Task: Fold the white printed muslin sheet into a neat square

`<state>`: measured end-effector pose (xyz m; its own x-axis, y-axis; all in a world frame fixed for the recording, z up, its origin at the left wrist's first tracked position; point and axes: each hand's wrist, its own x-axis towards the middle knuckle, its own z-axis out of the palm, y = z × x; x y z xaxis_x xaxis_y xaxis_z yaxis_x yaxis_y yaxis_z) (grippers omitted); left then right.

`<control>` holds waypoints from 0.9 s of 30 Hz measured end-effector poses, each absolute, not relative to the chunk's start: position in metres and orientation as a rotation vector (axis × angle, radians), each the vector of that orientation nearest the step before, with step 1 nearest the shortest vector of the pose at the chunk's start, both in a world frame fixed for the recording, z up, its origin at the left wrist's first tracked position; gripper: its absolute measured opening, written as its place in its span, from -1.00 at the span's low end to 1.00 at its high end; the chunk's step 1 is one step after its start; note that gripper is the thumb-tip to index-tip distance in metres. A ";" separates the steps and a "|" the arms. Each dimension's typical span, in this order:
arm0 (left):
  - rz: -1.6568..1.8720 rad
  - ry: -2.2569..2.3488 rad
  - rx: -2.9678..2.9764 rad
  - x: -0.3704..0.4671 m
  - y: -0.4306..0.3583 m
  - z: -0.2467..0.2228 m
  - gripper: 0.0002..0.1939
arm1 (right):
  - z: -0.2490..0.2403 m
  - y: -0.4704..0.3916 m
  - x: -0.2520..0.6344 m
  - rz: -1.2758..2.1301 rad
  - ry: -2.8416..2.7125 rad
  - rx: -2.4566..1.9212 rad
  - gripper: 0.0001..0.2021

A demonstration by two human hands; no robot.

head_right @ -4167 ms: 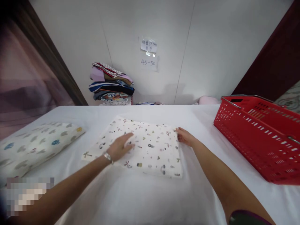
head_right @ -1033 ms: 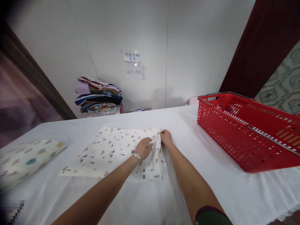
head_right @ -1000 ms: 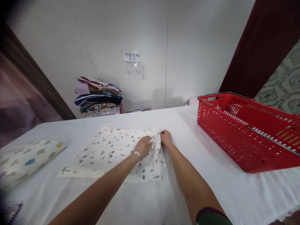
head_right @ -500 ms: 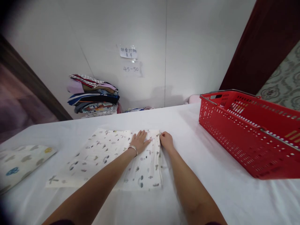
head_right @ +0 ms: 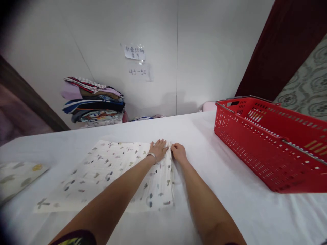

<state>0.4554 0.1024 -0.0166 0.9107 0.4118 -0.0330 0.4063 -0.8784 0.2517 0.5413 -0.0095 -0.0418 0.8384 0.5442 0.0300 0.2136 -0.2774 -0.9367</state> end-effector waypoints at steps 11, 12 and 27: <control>0.253 0.546 2.713 0.404 0.090 -0.005 -0.49 | -0.019 -0.027 0.532 0.727 -0.513 -1.736 -0.88; 0.248 0.516 2.711 0.392 0.084 -0.005 -0.49 | -0.016 -0.030 0.529 0.764 -0.507 -1.729 -0.88; 0.071 0.467 2.800 0.302 0.023 0.003 -0.47 | 0.001 -0.111 0.456 1.379 -0.656 -1.484 -0.86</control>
